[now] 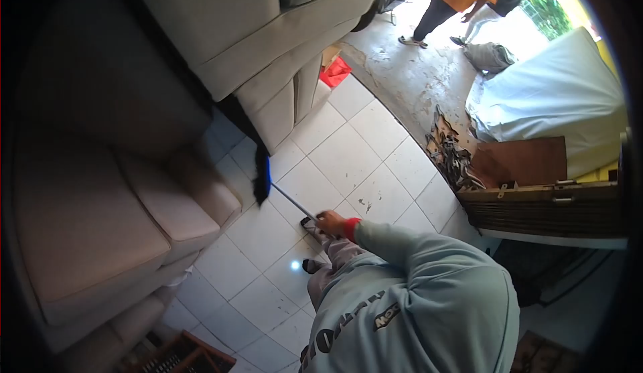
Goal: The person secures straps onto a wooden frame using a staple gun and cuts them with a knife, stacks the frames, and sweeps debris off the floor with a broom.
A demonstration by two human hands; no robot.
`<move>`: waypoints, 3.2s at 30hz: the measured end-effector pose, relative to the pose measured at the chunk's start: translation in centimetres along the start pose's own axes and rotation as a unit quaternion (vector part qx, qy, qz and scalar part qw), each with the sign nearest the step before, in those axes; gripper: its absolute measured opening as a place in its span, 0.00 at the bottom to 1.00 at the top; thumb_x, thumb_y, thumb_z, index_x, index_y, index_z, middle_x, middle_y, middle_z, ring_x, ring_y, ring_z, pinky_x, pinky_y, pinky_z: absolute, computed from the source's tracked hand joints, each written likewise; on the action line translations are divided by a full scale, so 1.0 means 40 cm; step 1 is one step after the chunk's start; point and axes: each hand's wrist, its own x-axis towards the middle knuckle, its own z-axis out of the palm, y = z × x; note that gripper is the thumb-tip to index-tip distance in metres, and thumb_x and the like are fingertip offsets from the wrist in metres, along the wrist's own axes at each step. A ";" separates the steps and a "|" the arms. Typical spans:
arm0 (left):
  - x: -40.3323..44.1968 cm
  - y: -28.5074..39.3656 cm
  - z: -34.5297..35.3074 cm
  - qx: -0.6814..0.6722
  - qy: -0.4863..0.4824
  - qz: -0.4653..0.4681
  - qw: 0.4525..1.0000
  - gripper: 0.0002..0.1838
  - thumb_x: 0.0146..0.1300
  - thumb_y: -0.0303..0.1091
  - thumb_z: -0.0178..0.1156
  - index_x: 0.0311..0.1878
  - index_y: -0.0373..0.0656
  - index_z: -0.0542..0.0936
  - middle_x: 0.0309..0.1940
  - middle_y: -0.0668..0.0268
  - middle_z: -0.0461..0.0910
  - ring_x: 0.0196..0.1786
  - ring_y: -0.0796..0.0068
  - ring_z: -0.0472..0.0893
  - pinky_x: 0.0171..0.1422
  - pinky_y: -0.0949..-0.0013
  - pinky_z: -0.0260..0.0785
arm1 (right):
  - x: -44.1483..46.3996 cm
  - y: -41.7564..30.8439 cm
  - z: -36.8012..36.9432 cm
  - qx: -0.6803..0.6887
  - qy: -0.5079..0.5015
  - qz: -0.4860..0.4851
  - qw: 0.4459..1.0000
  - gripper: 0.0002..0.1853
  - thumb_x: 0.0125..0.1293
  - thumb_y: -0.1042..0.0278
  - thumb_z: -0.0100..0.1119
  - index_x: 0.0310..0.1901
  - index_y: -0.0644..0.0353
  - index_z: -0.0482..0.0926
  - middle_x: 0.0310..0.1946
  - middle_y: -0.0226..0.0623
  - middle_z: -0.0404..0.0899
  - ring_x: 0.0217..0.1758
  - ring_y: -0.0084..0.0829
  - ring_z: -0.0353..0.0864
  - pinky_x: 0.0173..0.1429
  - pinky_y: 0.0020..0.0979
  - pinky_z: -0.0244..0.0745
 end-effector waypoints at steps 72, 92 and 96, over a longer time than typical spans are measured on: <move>-0.055 0.109 -0.252 0.165 0.131 0.271 0.939 0.22 0.73 0.39 0.54 0.63 0.35 0.71 0.56 0.57 0.77 0.52 0.67 0.80 0.54 0.65 0.76 | -0.326 0.316 0.135 -0.014 -0.144 0.055 0.988 0.27 0.59 0.64 0.65 0.61 0.57 0.78 0.27 0.35 0.84 0.18 0.25 0.78 0.20 0.30 0.72; -0.109 -0.054 0.307 0.232 0.051 0.198 0.951 0.24 0.70 0.50 0.56 0.60 0.41 0.73 0.49 0.62 0.80 0.44 0.64 0.82 0.38 0.62 0.74 | -0.705 0.819 -0.935 -0.100 0.242 0.213 0.941 0.15 0.58 0.71 0.57 0.45 0.69 0.81 0.27 0.50 0.84 0.28 0.41 0.86 0.31 0.38 0.81; -0.130 0.058 0.395 0.216 0.083 0.200 0.952 0.25 0.69 0.51 0.57 0.62 0.45 0.73 0.51 0.63 0.80 0.46 0.66 0.83 0.33 0.67 0.74 | -0.855 0.651 -0.876 0.137 0.139 0.123 0.973 0.24 0.63 0.69 0.62 0.61 0.63 0.75 0.22 0.37 0.78 0.16 0.24 0.74 0.17 0.28 0.68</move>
